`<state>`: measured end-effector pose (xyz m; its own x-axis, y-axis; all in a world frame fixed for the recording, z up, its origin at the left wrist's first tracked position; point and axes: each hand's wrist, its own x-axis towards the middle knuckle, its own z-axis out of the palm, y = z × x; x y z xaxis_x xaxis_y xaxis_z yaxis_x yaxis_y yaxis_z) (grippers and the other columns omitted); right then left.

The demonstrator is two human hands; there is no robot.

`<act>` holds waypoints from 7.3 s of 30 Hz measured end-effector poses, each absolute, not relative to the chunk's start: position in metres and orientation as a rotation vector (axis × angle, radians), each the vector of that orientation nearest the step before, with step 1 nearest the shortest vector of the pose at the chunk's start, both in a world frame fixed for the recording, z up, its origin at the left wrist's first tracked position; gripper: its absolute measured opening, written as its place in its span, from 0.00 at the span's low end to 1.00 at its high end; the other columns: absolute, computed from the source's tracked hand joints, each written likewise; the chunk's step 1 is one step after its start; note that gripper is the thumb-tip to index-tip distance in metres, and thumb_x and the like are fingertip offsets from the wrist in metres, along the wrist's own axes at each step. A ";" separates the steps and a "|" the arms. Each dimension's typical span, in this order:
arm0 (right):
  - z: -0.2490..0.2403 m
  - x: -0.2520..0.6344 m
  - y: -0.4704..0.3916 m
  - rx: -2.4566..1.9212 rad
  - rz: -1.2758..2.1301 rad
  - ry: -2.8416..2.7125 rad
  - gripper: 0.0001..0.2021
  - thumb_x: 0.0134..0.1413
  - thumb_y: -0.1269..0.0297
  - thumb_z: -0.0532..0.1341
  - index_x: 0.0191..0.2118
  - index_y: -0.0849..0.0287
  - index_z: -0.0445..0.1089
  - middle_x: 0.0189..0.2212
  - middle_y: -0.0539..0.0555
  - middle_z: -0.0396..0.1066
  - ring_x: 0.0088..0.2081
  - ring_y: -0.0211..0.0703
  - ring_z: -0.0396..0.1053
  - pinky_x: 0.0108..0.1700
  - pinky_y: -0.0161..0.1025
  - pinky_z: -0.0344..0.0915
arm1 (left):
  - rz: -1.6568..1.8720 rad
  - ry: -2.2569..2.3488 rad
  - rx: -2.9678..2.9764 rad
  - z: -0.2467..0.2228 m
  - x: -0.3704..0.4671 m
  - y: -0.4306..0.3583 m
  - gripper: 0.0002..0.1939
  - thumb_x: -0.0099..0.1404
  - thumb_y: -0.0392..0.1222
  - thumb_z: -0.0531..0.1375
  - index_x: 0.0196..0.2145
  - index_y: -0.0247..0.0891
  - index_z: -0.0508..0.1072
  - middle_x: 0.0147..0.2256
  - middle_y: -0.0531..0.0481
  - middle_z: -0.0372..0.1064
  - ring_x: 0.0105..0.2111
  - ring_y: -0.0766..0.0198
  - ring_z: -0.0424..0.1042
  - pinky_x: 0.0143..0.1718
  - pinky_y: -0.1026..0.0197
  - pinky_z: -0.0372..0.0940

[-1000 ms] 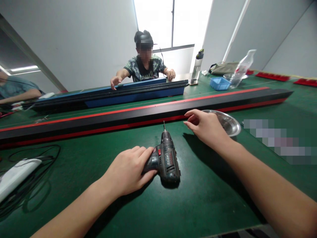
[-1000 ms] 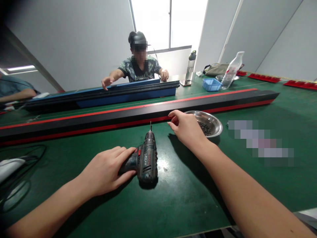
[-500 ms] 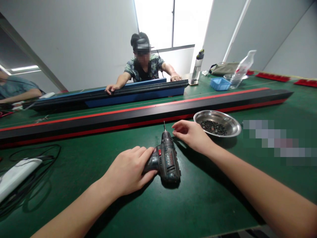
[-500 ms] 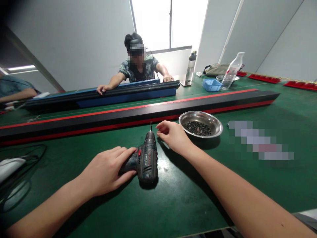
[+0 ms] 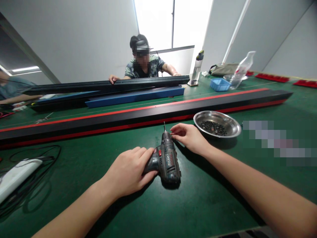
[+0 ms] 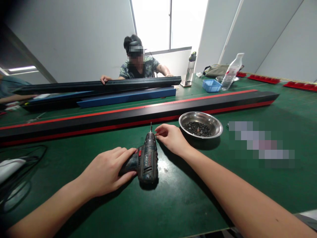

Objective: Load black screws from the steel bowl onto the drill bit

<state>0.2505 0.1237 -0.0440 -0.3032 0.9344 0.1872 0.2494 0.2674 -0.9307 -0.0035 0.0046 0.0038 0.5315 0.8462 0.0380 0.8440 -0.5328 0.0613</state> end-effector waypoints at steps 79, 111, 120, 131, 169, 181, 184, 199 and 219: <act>-0.050 0.245 0.140 -1.273 0.701 -1.606 0.08 0.58 0.76 0.67 0.43 0.60 0.77 0.32 0.53 0.80 0.34 0.43 0.79 0.41 0.41 0.74 | 0.024 1.290 2.679 0.017 -0.005 0.005 0.21 0.64 0.49 0.61 0.53 0.40 0.68 0.44 0.43 0.74 0.44 0.49 0.73 0.47 0.47 0.69; -0.060 0.246 0.148 -1.207 0.713 -1.695 0.12 0.58 0.75 0.64 0.47 0.58 0.74 0.38 0.55 0.81 0.41 0.44 0.79 0.48 0.44 0.74 | 0.040 1.283 2.683 0.018 -0.006 0.004 0.22 0.64 0.49 0.61 0.53 0.39 0.69 0.44 0.42 0.74 0.44 0.48 0.73 0.47 0.46 0.69; -0.062 0.248 0.151 -1.166 0.795 -1.655 0.11 0.60 0.74 0.63 0.47 0.59 0.74 0.38 0.55 0.80 0.40 0.43 0.78 0.49 0.44 0.74 | 0.026 1.284 2.680 0.018 -0.006 0.004 0.22 0.64 0.48 0.61 0.54 0.38 0.68 0.45 0.42 0.74 0.45 0.48 0.73 0.48 0.45 0.68; -0.059 0.249 0.151 -1.175 0.811 -1.670 0.10 0.60 0.72 0.64 0.47 0.59 0.75 0.37 0.55 0.80 0.39 0.44 0.79 0.49 0.46 0.75 | 0.041 1.277 2.689 0.018 -0.006 0.004 0.22 0.64 0.49 0.61 0.53 0.39 0.69 0.44 0.42 0.74 0.44 0.49 0.74 0.47 0.47 0.69; -0.052 0.245 0.147 -1.152 1.115 -1.394 0.12 0.54 0.78 0.66 0.43 0.60 0.74 0.37 0.57 0.80 0.42 0.46 0.79 0.53 0.49 0.76 | 0.013 1.278 2.688 0.016 -0.007 0.003 0.21 0.65 0.49 0.60 0.54 0.38 0.69 0.46 0.41 0.74 0.45 0.48 0.74 0.48 0.45 0.69; -0.051 0.246 0.146 -1.185 1.075 -1.432 0.12 0.53 0.77 0.67 0.44 0.60 0.74 0.37 0.56 0.78 0.40 0.45 0.77 0.51 0.47 0.75 | 0.074 1.260 2.732 0.007 -0.010 0.004 0.22 0.66 0.49 0.60 0.54 0.40 0.68 0.45 0.43 0.74 0.43 0.50 0.73 0.46 0.47 0.67; -0.052 0.245 0.146 -1.187 1.081 -1.423 0.13 0.53 0.78 0.66 0.44 0.60 0.74 0.37 0.56 0.78 0.40 0.44 0.77 0.50 0.47 0.75 | 0.079 1.258 2.733 0.007 -0.009 0.004 0.22 0.65 0.49 0.60 0.54 0.40 0.68 0.45 0.44 0.74 0.43 0.50 0.73 0.45 0.47 0.67; -0.053 0.246 0.145 -1.183 1.056 -1.440 0.13 0.53 0.77 0.67 0.45 0.61 0.75 0.37 0.56 0.77 0.40 0.44 0.76 0.47 0.44 0.75 | 0.083 1.251 2.741 0.006 -0.010 0.003 0.22 0.66 0.49 0.60 0.55 0.40 0.67 0.45 0.43 0.74 0.43 0.50 0.73 0.45 0.47 0.67; -0.056 0.246 0.148 -1.190 1.006 -1.471 0.12 0.54 0.74 0.68 0.45 0.61 0.75 0.39 0.57 0.78 0.43 0.46 0.77 0.50 0.47 0.75 | 0.081 1.255 2.751 0.008 -0.010 0.003 0.22 0.66 0.49 0.60 0.55 0.39 0.68 0.46 0.42 0.75 0.44 0.49 0.74 0.46 0.47 0.68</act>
<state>0.2461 0.1481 -0.0556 -0.0659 0.9824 0.1750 0.1927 0.1846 -0.9637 -0.0100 0.0031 0.0076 0.6554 0.7553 0.0003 0.7490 -0.6500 0.1286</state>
